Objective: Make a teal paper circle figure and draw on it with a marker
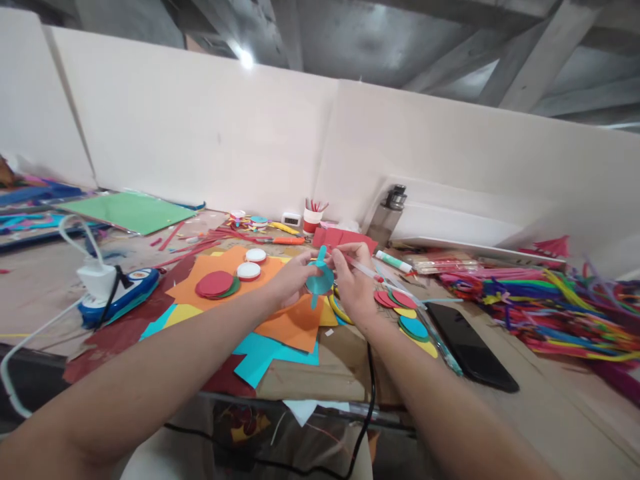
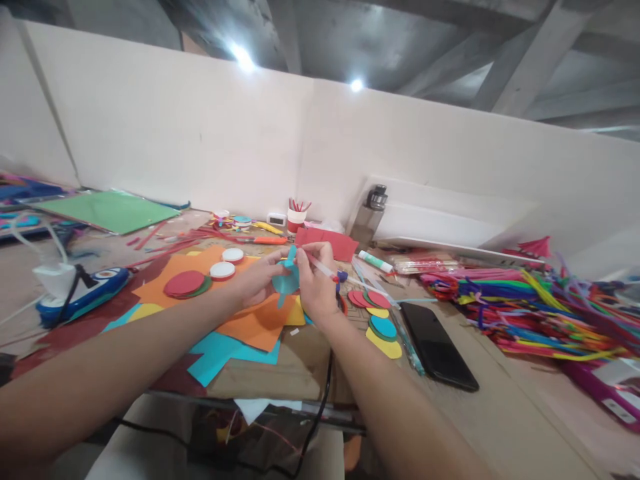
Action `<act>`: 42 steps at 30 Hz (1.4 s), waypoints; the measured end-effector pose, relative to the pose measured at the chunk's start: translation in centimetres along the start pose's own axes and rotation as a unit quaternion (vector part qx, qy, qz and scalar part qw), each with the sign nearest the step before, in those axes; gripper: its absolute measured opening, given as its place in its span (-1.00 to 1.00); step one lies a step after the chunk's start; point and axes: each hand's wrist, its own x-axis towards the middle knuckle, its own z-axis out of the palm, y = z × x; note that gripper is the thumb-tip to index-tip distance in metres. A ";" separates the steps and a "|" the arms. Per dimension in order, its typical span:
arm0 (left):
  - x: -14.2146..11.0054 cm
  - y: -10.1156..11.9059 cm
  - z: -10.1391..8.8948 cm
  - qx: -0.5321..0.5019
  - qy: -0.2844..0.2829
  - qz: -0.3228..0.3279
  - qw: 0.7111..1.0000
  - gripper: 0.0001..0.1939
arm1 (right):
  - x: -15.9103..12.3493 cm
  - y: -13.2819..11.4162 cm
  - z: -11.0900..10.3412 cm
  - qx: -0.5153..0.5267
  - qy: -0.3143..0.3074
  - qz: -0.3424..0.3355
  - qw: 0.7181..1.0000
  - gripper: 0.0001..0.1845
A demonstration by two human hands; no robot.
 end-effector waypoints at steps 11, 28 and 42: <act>-0.2 -0.1 0.2 0.036 -0.001 0.003 0.999 -0.42 | -0.2 0.9 -1.5 -0.039 -0.018 -0.024 0.999 -0.83; -0.3 -0.4 0.5 0.059 -0.011 0.014 0.998 -0.39 | -0.2 1.4 -1.5 -0.058 -0.042 -0.044 0.997 -0.87; -0.4 -0.2 0.6 0.065 -0.007 0.011 0.998 -0.36 | -0.2 1.4 -1.6 -0.101 -0.039 -0.045 0.993 -0.85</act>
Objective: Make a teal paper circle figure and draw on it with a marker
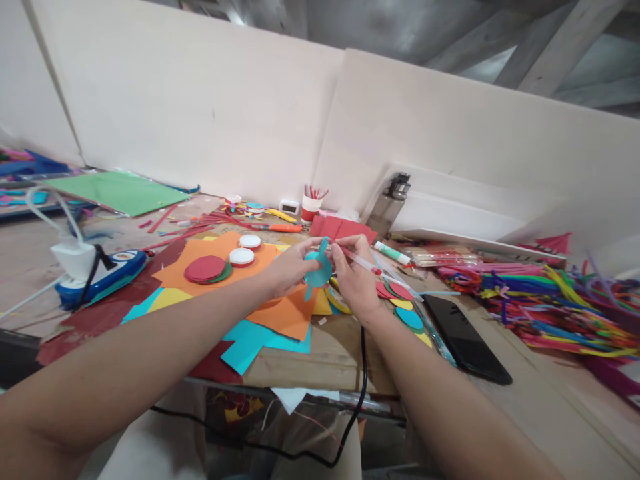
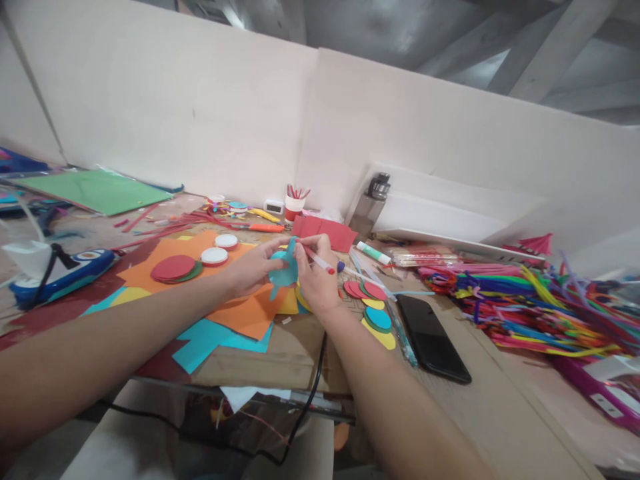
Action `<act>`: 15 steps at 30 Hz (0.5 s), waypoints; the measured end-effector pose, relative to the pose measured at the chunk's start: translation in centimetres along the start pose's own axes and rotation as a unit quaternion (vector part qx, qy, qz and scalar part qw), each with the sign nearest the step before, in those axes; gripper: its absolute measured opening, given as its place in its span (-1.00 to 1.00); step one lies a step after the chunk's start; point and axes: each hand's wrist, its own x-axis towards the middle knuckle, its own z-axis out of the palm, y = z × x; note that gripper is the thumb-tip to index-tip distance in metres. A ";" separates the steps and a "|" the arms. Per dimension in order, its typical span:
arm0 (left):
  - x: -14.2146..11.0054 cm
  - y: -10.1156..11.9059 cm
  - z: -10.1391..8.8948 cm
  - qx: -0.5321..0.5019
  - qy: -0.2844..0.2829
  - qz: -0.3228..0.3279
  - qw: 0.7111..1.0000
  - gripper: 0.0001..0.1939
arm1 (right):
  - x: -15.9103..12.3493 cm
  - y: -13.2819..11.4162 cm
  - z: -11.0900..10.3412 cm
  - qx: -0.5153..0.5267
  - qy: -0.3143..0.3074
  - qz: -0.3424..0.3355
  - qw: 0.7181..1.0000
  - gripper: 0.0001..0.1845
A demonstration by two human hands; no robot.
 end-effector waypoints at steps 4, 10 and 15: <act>0.0 -0.1 0.0 -0.001 -0.003 0.001 1.000 -0.36 | 0.0 -0.1 0.0 0.007 -0.001 0.001 1.000 -0.85; 0.0 -0.1 -0.1 -0.005 -0.008 -0.001 1.000 -0.36 | 0.0 -0.2 0.0 0.014 -0.007 0.005 1.000 -0.84; 0.1 -0.2 -0.2 -0.002 -0.009 -0.003 1.000 -0.37 | 0.0 -0.1 0.1 0.010 -0.007 0.004 1.000 -0.85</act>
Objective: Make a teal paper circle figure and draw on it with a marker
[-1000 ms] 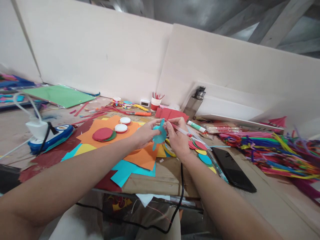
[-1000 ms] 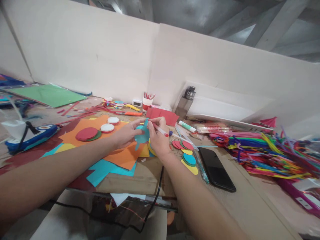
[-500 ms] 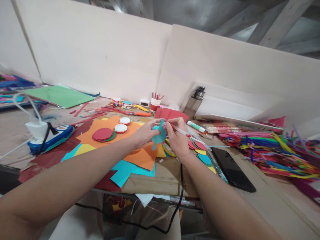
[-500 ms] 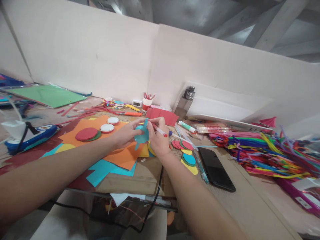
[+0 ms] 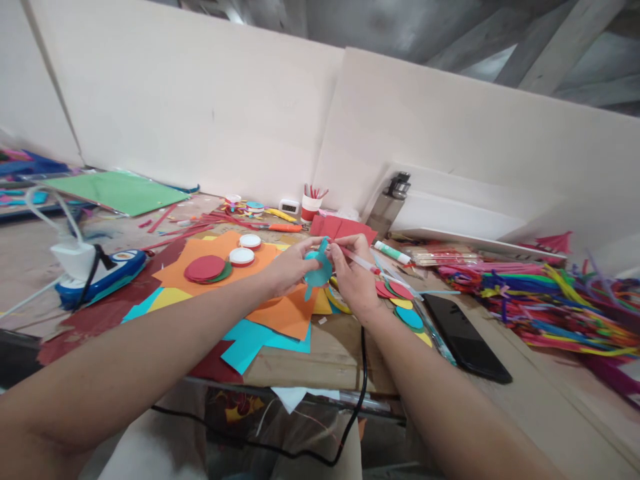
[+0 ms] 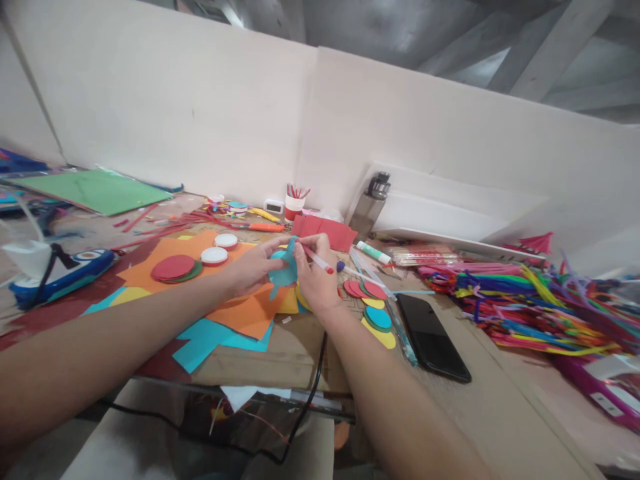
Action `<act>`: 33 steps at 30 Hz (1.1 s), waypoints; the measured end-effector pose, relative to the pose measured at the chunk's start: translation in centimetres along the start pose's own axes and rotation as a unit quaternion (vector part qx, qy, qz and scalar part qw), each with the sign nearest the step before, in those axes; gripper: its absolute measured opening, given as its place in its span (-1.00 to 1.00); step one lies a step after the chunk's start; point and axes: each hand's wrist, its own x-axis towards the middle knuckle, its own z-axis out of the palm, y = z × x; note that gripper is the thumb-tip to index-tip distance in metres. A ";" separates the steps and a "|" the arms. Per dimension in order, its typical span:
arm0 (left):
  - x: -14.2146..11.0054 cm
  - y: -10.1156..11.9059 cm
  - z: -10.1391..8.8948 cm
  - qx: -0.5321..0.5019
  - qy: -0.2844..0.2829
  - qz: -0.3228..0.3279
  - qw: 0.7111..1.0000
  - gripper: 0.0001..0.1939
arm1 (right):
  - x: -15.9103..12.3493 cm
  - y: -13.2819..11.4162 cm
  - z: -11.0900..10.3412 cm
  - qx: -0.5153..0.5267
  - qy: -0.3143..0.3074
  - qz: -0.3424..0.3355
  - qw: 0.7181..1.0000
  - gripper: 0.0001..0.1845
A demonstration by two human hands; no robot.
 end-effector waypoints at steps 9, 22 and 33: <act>0.1 0.0 0.0 -0.004 0.001 0.000 1.000 -0.35 | 0.0 0.1 0.0 -0.005 0.002 -0.008 1.000 -0.84; 0.2 -0.2 -0.2 -0.006 -0.007 0.002 1.000 -0.34 | 0.0 0.3 0.0 -0.009 -0.002 -0.010 1.000 -0.85; 0.1 -0.2 -0.1 -0.007 -0.010 0.000 1.000 -0.36 | 0.0 0.5 0.1 -0.003 -0.003 -0.012 1.000 -0.85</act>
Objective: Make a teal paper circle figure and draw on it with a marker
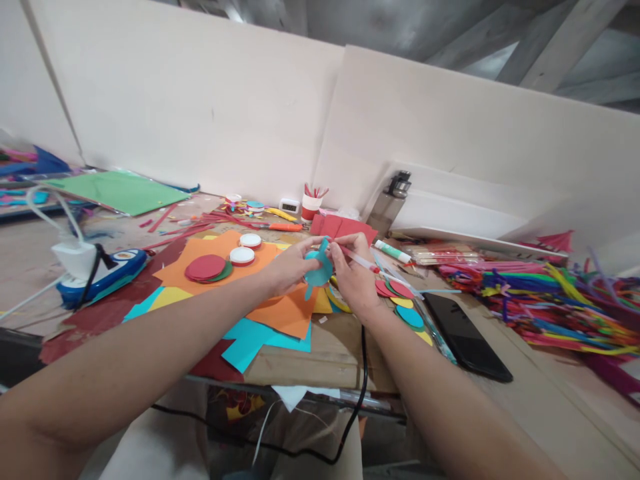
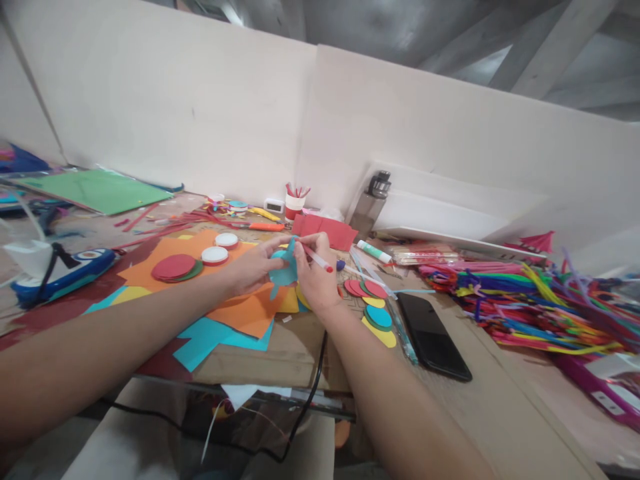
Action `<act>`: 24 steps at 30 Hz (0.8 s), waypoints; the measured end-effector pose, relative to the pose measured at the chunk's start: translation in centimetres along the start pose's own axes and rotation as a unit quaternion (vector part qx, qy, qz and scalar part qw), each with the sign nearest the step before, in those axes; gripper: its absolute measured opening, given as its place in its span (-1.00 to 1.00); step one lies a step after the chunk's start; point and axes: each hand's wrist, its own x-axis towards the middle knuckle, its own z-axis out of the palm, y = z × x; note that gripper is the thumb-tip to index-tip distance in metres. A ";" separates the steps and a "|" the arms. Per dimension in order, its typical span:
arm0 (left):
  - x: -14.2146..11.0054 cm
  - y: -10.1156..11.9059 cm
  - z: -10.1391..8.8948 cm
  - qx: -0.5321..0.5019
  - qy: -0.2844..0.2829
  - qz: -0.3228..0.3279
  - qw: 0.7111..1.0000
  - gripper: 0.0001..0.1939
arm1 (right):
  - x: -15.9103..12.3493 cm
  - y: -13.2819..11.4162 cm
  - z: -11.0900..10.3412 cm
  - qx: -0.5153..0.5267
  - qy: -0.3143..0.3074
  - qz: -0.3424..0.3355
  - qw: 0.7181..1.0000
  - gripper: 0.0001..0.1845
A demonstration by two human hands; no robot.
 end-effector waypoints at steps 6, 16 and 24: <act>0.0 0.0 0.0 -0.003 0.001 0.001 1.000 -0.36 | 0.0 0.0 0.0 -0.002 -0.002 0.001 1.000 -0.85; 0.0 0.0 0.0 -0.003 0.004 0.000 1.000 -0.37 | 0.0 -0.2 0.0 -0.008 0.002 0.004 1.000 -0.85; 0.1 0.0 0.1 0.001 0.008 -0.002 1.000 -0.36 | 0.1 -0.2 -0.1 -0.013 -0.003 0.000 1.000 -0.87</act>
